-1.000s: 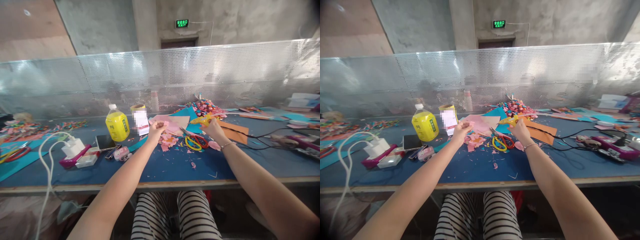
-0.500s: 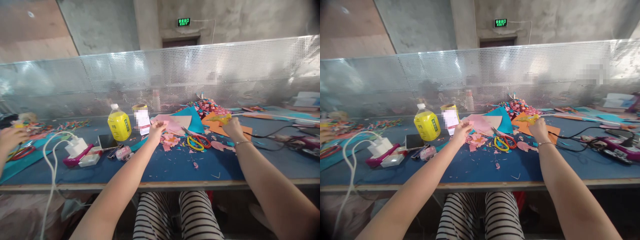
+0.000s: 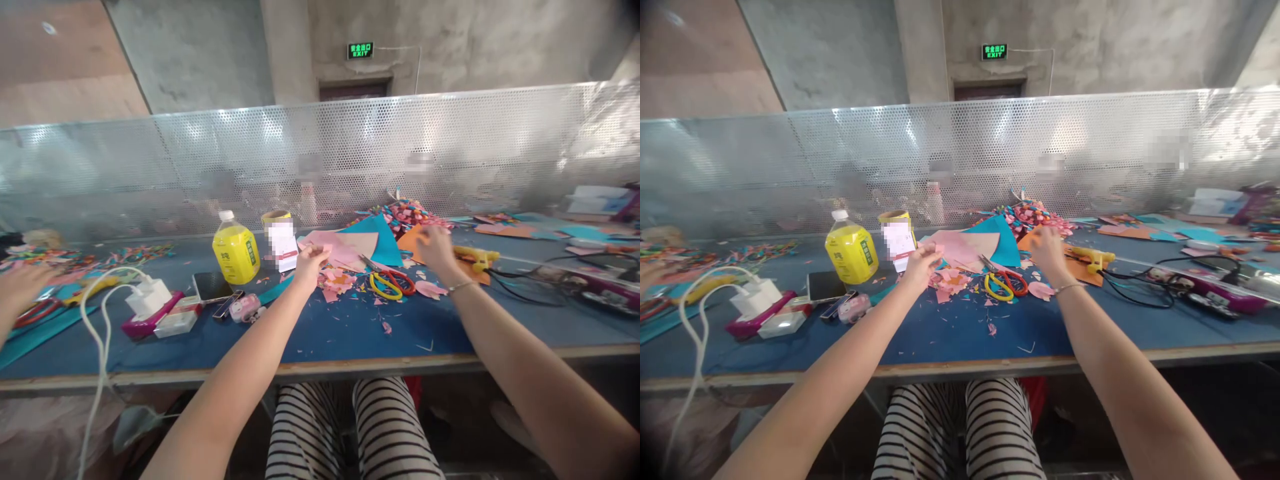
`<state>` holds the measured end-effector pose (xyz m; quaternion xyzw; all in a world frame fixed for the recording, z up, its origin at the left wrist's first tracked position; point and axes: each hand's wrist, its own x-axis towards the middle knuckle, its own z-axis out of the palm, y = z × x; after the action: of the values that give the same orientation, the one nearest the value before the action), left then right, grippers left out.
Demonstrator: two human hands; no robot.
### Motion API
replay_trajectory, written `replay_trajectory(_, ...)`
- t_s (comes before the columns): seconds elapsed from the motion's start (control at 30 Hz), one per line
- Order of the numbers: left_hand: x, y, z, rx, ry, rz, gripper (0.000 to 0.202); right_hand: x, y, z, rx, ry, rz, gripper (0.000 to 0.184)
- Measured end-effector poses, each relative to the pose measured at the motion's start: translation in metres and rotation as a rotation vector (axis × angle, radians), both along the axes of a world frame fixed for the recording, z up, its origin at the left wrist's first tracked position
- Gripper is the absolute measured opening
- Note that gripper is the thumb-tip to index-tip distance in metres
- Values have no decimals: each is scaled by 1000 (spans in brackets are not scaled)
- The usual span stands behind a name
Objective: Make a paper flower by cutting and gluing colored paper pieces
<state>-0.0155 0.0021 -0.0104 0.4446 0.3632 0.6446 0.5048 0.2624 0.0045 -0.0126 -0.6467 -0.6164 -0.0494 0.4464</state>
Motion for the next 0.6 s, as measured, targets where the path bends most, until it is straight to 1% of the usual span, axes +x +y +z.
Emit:
replay_trajectory(0.07,1,-1,1,-11,-4,-21,23,-48,-1,7,-52,0,228,9)
replay_trajectory(0.1,2,-2,1,-13,-11,-36,24,-71,-1,8,-64,5,321,8)
replay_trajectory(0.17,2,-5,3,-14,-38,-69,25,-110,0,8,-94,180,580,16)
replay_trajectory(0.23,2,-7,4,-17,-77,-95,26,-135,2,7,-126,342,712,23)
replay_trajectory(0.33,1,-8,5,-27,-94,-116,26,-153,3,4,-125,578,773,24)
replay_trajectory(0.4,1,-8,4,-14,-68,-114,27,-157,1,2,-138,713,792,24)
replay_trajectory(0.47,3,-7,3,12,-36,-106,28,-159,-3,1,-187,829,816,24)
replay_trajectory(0.53,5,-6,1,51,-6,-100,28,-160,-8,0,-238,957,850,25)
replay_trajectory(0.6,6,-4,-1,98,27,-100,29,-162,-12,1,-246,1118,891,26)
